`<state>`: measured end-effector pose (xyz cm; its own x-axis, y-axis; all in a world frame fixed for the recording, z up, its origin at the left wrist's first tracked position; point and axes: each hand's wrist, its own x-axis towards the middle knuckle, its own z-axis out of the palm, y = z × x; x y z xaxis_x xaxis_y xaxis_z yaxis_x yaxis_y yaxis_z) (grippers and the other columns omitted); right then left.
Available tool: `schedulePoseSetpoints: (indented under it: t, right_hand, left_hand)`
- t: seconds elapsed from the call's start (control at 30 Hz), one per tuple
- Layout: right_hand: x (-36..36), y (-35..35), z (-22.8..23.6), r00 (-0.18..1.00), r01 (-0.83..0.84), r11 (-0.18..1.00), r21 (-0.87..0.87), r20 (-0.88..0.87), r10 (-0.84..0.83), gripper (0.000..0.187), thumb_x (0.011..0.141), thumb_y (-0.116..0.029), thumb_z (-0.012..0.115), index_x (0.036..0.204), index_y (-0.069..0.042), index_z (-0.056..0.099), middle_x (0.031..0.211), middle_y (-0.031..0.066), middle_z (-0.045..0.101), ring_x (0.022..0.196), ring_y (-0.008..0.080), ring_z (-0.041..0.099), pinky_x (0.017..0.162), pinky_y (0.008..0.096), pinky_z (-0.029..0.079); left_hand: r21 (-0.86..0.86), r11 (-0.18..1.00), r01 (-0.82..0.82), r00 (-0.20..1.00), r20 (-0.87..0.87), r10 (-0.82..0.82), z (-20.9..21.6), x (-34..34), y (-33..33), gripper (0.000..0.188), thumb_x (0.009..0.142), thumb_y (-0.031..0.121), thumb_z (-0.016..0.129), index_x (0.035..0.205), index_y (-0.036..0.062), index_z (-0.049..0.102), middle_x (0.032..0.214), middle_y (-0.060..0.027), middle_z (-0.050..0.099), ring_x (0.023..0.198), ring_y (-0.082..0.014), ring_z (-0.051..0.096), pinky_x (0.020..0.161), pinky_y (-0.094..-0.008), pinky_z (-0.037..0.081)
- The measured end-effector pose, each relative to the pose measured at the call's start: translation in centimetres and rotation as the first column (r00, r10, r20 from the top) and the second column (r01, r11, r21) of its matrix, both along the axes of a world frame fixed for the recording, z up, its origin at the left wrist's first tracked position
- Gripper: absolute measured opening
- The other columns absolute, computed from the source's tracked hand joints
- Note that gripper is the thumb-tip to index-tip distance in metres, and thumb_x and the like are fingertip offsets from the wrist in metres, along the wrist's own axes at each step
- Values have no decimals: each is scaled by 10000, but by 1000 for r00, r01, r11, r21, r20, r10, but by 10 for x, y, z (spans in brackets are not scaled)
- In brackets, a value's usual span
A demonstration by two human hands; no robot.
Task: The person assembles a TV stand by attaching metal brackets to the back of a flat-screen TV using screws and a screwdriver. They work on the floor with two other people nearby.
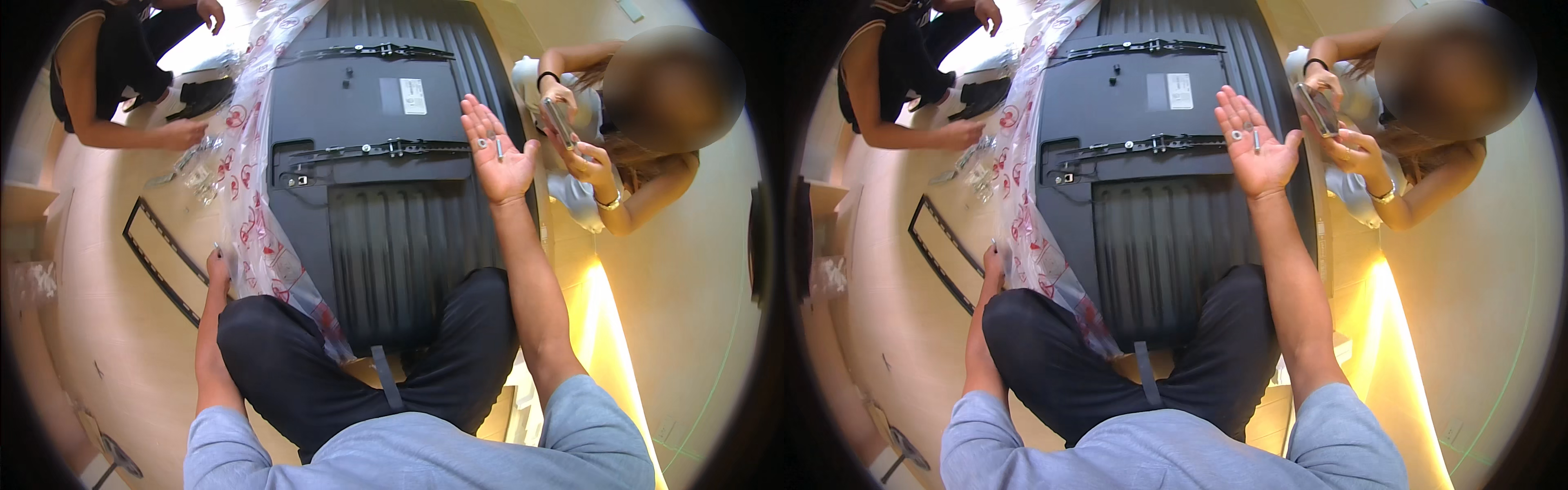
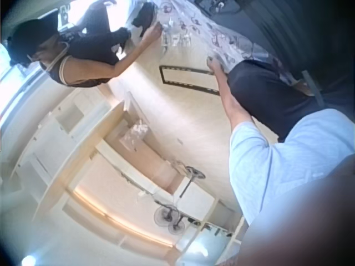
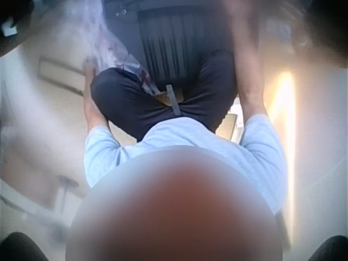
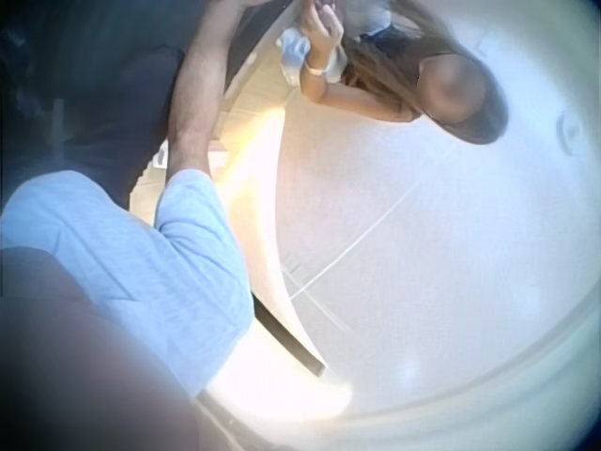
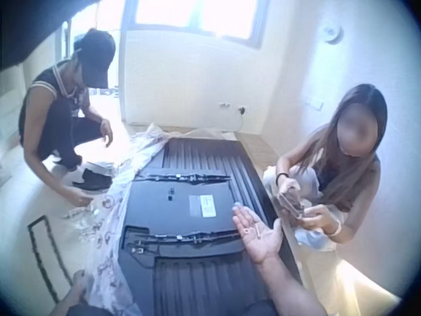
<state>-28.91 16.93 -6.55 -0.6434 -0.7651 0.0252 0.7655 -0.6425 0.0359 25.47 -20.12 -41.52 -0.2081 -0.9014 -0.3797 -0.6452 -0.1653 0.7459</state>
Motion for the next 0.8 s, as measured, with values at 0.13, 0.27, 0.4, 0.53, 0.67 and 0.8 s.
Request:
schedulePoseSetpoints:
  t: [0.13, 0.27, 0.4, 0.53, 0.67, 0.8]
  right_hand:
    - [-3, -1, 5, 999, 1, 1000, -21, -39, -1, 1177, 914, -872, 204, 1633, 34, -18, 1706, 294, 59, 1580, 469, 95, 1277, 626, 137]
    - [-11, -4, 7, 998, 5, 1000, -30, -59, -7, 1245, 879, -908, 205, 1617, 55, -75, 1711, 286, 30, 1586, 455, 72, 1289, 602, 104]
    - [-14, 0, 6, 996, -19, 999, -46, -83, 15, 1251, 877, -913, 181, 1612, 66, -81, 1715, 277, -4, 1589, 449, 41, 1291, 599, 86]
    - [-14, -1, 5, 999, -20, 997, -80, -41, 17, 1234, 877, -914, 145, 1622, 48, -60, 1723, 251, -29, 1594, 431, 17, 1287, 615, 69]
    - [-13, -2, 5, 996, 1, 999, -49, -88, -5, 1267, 848, -941, 133, 1620, 41, -79, 1724, 246, -33, 1597, 418, 14, 1289, 604, 71]
    - [-11, -2, 5, 993, -23, 997, -68, -121, 14, 1294, 833, -953, 140, 1611, 53, -96, 1722, 244, -58, 1592, 427, -17, 1298, 584, 41]
  left_hand:
    - [8, 1000, -12, 1000, 19, 12, -14, 8, -4, 164, 950, 152, 591, 961, 12, 675, 740, -85, 594, 699, -155, 531, 656, -364, 441]
    - [-42, 999, -24, 999, 42, 25, -7, -1, -3, 136, 924, 151, 600, 914, 23, 644, 743, -105, 596, 686, -185, 542, 656, -371, 443]
    - [-9, 999, -49, 995, 89, 50, 9, -12, 4, 146, 906, 166, 611, 926, 25, 648, 749, -106, 599, 692, -192, 544, 659, -378, 445]
    - [-83, 995, -48, 988, 144, 60, 21, -18, 9, 177, 887, 180, 620, 950, 28, 688, 825, -153, 683, 747, -246, 643, 690, -402, 490]
    - [-61, 997, -54, 988, 139, 62, 33, -21, 14, 166, 869, 182, 649, 928, 36, 698, 810, -168, 706, 735, -284, 689, 685, -419, 527]
    - [-77, 995, -60, 991, 114, 69, 44, -24, 19, 177, 841, 206, 693, 896, 37, 691, 803, -167, 709, 732, -286, 695, 679, -413, 539]
